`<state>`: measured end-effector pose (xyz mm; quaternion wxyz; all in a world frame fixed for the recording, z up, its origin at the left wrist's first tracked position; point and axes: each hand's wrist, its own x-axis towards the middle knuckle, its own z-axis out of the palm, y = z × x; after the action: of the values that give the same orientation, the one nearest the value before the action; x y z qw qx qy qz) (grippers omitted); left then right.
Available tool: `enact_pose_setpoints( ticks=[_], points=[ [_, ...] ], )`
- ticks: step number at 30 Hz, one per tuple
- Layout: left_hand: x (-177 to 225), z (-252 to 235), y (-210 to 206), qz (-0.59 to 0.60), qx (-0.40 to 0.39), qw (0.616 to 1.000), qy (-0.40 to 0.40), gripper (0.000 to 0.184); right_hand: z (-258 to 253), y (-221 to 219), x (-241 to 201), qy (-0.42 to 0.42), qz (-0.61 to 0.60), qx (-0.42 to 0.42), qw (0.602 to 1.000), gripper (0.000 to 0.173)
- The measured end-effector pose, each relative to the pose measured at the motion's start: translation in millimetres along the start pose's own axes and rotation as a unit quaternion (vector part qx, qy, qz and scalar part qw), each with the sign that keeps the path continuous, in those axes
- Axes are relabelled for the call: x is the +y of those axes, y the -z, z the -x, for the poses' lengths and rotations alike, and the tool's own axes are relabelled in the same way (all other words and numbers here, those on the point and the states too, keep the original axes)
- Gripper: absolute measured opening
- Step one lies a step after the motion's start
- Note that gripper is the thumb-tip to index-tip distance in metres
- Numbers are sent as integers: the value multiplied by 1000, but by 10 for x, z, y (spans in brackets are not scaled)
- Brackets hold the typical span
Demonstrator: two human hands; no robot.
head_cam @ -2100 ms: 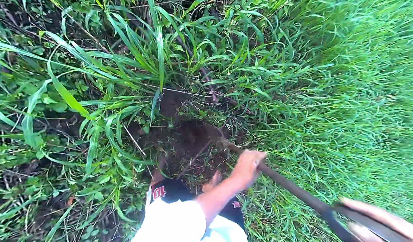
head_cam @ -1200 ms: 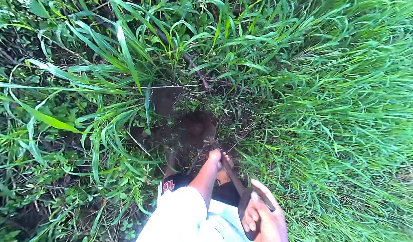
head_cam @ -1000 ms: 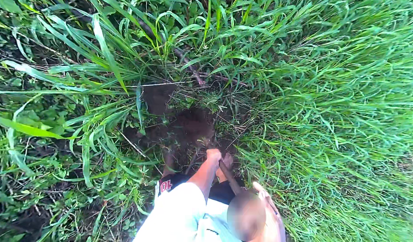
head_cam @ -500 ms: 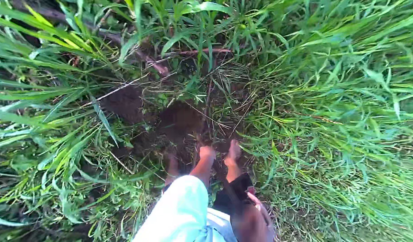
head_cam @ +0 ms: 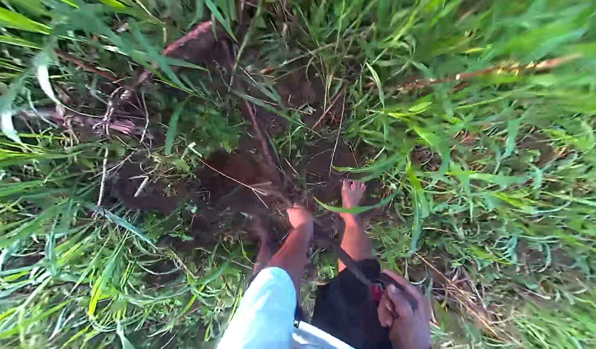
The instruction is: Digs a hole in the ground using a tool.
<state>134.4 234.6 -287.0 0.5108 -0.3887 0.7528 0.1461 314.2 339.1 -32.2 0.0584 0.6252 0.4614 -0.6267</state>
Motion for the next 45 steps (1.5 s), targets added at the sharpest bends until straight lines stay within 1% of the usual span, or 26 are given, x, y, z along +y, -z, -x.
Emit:
enact_pose_setpoints(
  ticks=[3, 6, 8, 9, 11, 13, 15, 17, 18, 20, 21, 24, 26, 27, 29, 30, 32, 33, 35, 37, 39, 40, 42, 43, 44, 45],
  points=[
    [9, -119, -18, -7, 0, 1000, -20, 48, -84, -145, -157, -70, -19, -15, 997, 42],
    [-155, -282, -508, 7, 61, 998, -19, 50, -506, 283, 257, -60, 6, 12, 998, 43],
    [-203, -305, -684, -14, 79, 996, -32, 51, -613, 419, 394, -80, -2, 40, 996, 41],
    [-142, -282, -619, -44, 75, 995, -43, 50, -601, 361, 344, -86, -7, 30, 996, 40],
    [-71, -235, -289, -134, 48, 988, -63, 45, -472, 108, 224, -88, -32, -31, 995, 44],
    [-115, -331, -231, -163, 42, 983, -78, 42, -476, 14, 261, -59, -33, -51, 996, 50],
    [-290, -487, -553, -124, 84, 986, -73, 43, -768, 297, 525, -27, 26, -33, 999, 53],
    [-275, -598, -1021, -42, 116, 990, -64, 49, -1118, 704, 994, 43, 62, 41, 996, 52],
    [-264, -666, -1153, -5, 134, 990, -53, 51, -1285, 821, 1213, 70, 59, 73, 993, 50],
    [-235, -780, -1304, 37, 147, 988, -30, 54, -1567, 947, 1464, 99, 62, 116, 986, 48],
    [-224, -828, -1365, 49, 144, 988, -29, 54, -1691, 1010, 1548, 106, 66, 118, 985, 47],
    [-411, -917, -1333, 62, 89, 993, -40, 62, -1831, 1076, 1713, 79, 55, 134, 986, 42],
    [-451, -1006, -1199, 195, 33, 980, -29, 57, -1702, 907, 1558, 36, 43, 179, 982, 37],
    [-460, -1006, -1084, 281, 2, 960, -9, 49, -1537, 764, 1413, 12, 36, 196, 980, 35],
    [-400, -935, -691, 412, -68, 908, 23, 31, -1125, 401, 1077, -11, 23, 192, 981, 34],
    [-407, -906, -498, 446, -101, 889, 28, 25, -937, 251, 936, -11, 20, 187, 982, 33],
    [-492, -911, -360, 481, -152, 864, 18, 19, -769, 188, 828, 10, 44, 170, 984, 32],
    [-502, -893, -372, 499, -162, 851, 10, 19, -801, 271, 870, 39, 61, 163, 984, 33],
    [-286, -743, -411, 548, -181, 816, -6, 17, -1069, 536, 847, 119, 92, 156, 976, 36],
    [-234, -456, -351, 599, -193, 777, -2, 18, -1190, 783, 585, 158, 134, 134, 969, 39],
    [-395, -133, -209, 647, -207, 734, -1, 20, -1195, 915, 182, 156, 159, 122, 967, 43],
    [-452, 58, -51, 673, -213, 708, -6, 20, -1170, 931, -57, 183, 163, 109, 963, 43],
    [-680, 535, 429, 725, -217, 654, -6, 22, -897, 889, -569, 272, 180, 43, 944, 39],
    [-826, 769, 725, 746, -211, 631, 2, 25, -655, 800, -826, 329, 197, -6, 924, 36],
    [-981, 966, 1030, 760, -196, 619, 17, 29, -348, 658, -1071, 388, 228, -62, 891, 35],
    [-1119, 1106, 1329, 765, -168, 620, 37, 31, 2, 459, -1290, 444, 271, -121, 846, 37]
  ],
)
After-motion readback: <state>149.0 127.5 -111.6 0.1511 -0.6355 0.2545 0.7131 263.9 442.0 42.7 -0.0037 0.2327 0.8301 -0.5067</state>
